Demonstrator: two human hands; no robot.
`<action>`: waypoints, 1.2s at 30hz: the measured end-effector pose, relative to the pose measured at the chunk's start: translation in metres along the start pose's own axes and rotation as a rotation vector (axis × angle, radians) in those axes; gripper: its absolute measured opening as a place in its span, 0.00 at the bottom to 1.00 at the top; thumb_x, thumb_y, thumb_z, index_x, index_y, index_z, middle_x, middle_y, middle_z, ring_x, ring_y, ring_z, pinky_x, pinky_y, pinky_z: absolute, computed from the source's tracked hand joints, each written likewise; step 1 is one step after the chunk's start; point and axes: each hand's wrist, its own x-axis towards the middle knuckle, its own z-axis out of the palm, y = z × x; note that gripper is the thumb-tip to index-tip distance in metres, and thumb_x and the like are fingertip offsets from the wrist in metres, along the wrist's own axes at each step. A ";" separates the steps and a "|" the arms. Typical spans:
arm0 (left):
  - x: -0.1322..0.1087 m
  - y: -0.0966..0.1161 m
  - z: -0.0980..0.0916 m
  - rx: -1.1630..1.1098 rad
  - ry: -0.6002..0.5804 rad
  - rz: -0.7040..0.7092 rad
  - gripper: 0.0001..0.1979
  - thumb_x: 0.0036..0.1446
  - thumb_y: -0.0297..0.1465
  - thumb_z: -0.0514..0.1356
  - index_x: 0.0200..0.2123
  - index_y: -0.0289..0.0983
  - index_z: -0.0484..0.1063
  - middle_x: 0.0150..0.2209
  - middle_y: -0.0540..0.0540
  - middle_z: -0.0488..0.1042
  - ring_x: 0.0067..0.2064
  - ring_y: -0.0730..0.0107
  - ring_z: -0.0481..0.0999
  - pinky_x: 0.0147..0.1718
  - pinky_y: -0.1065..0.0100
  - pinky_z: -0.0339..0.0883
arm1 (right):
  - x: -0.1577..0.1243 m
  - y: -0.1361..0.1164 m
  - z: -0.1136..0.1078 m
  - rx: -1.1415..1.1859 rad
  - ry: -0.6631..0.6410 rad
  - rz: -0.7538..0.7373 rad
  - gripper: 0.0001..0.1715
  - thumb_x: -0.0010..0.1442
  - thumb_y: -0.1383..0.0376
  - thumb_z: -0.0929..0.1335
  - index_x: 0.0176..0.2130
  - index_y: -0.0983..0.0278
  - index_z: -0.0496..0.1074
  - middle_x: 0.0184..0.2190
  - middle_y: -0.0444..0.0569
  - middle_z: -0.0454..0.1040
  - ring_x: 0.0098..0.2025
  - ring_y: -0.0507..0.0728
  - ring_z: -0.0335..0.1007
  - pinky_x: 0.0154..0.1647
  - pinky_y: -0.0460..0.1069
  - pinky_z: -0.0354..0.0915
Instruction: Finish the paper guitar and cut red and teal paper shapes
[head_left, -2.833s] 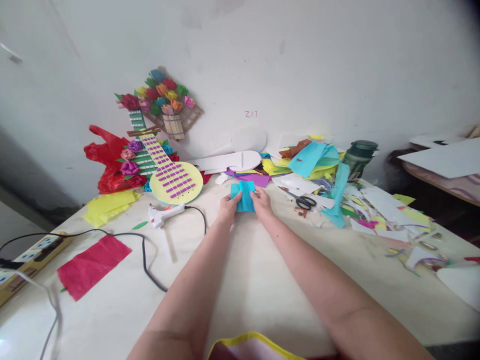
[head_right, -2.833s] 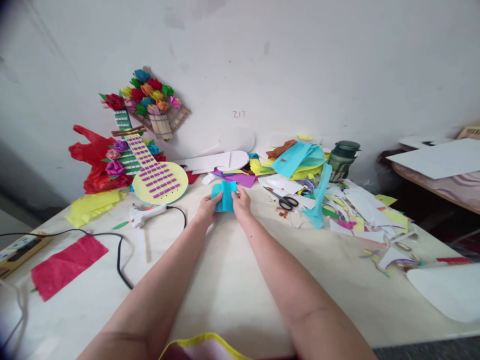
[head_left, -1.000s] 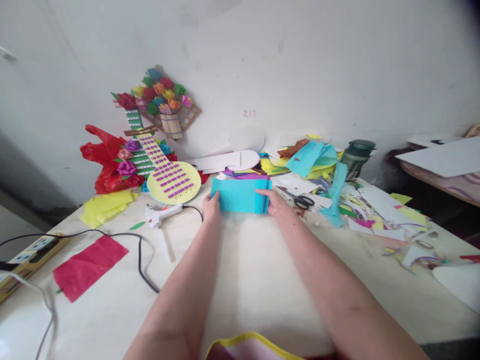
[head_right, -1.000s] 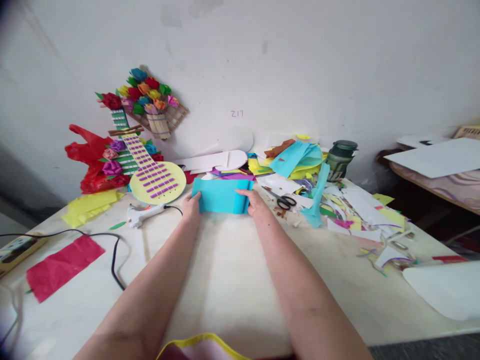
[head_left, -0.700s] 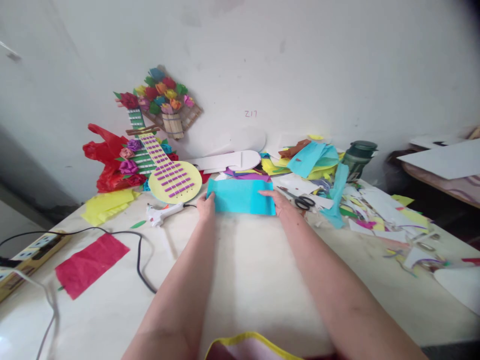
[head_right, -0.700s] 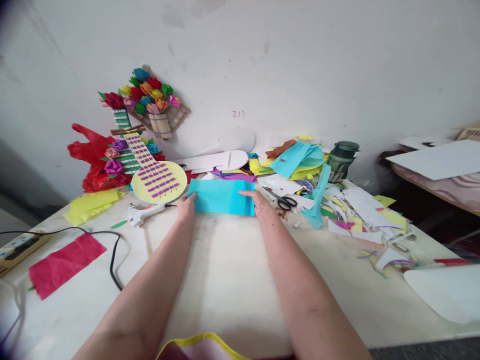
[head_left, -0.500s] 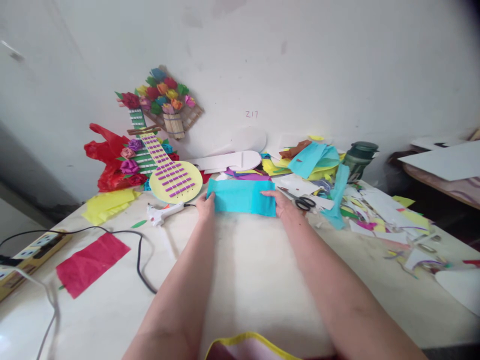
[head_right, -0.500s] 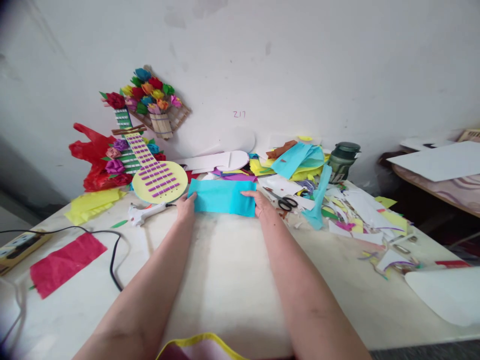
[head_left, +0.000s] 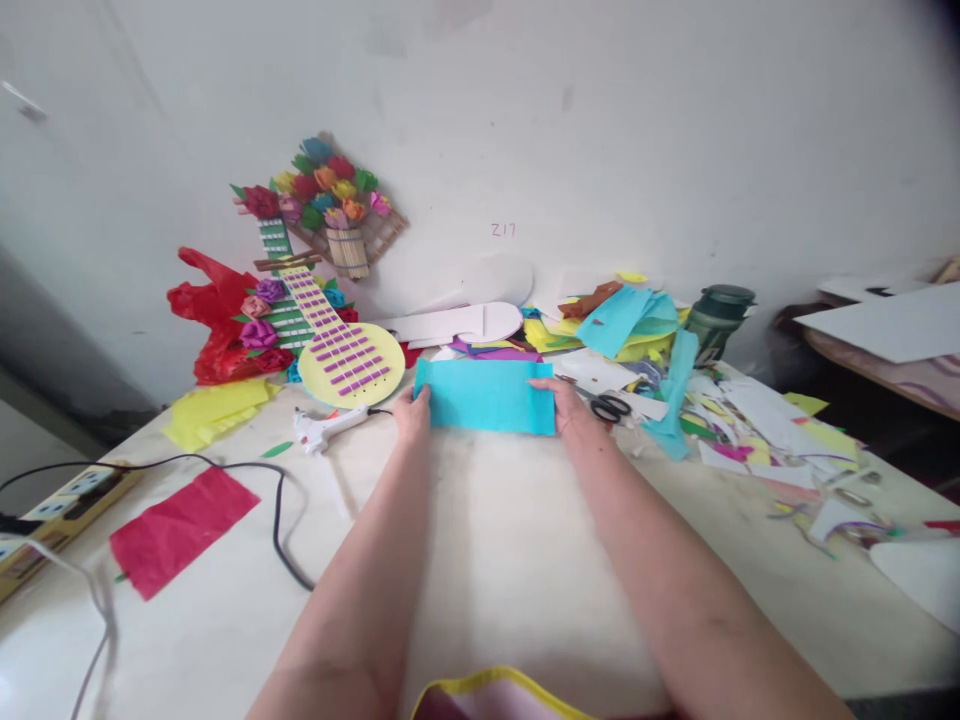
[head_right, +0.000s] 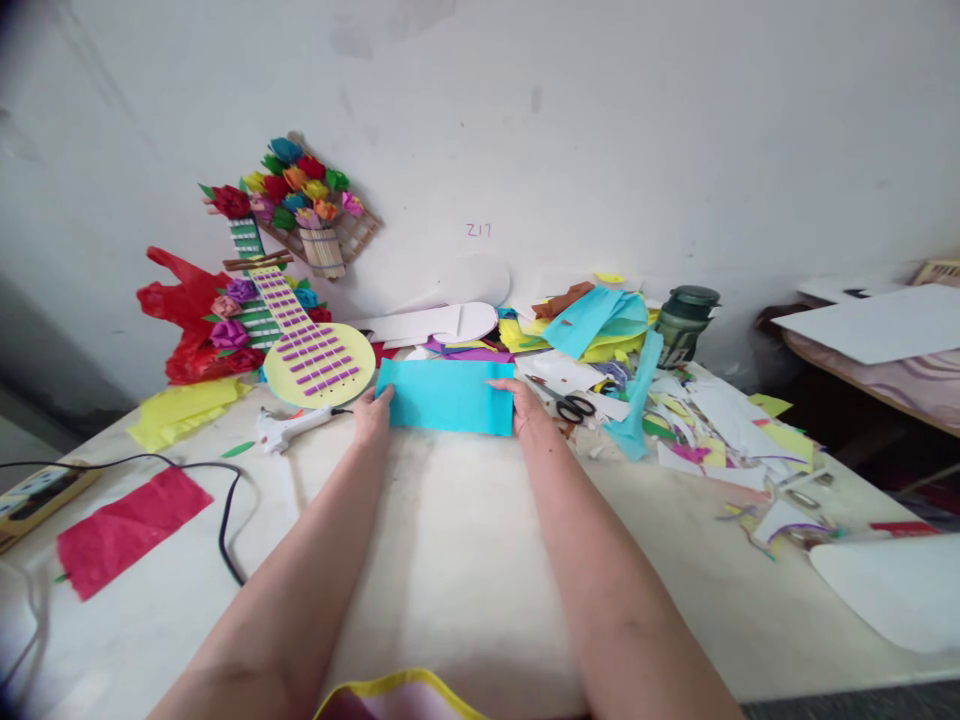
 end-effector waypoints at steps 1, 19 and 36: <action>0.000 0.001 0.000 0.005 0.005 -0.003 0.10 0.39 0.36 0.62 0.23 0.35 0.71 0.17 0.53 0.62 0.25 0.70 0.64 0.26 0.69 0.59 | 0.000 -0.001 0.000 0.000 0.003 0.001 0.15 0.41 0.67 0.70 0.34 0.64 0.72 0.23 0.48 0.77 0.30 0.61 0.75 0.36 0.56 0.71; -0.006 0.007 0.003 0.086 0.032 0.066 0.10 0.44 0.37 0.59 0.21 0.36 0.67 0.17 0.54 0.56 0.21 0.75 0.57 0.24 0.70 0.55 | -0.003 -0.024 -0.018 0.046 0.063 -0.013 0.12 0.45 0.69 0.70 0.34 0.66 0.72 0.28 0.51 0.78 0.31 0.60 0.75 0.33 0.53 0.72; -0.009 0.017 0.005 0.847 0.144 0.232 0.12 0.54 0.35 0.51 0.23 0.36 0.68 0.22 0.46 0.69 0.28 0.65 0.68 0.30 0.68 0.58 | 0.021 -0.029 -0.045 0.159 0.279 -0.357 0.08 0.46 0.69 0.70 0.30 0.65 0.69 0.18 0.38 0.71 0.18 0.49 0.68 0.18 0.42 0.64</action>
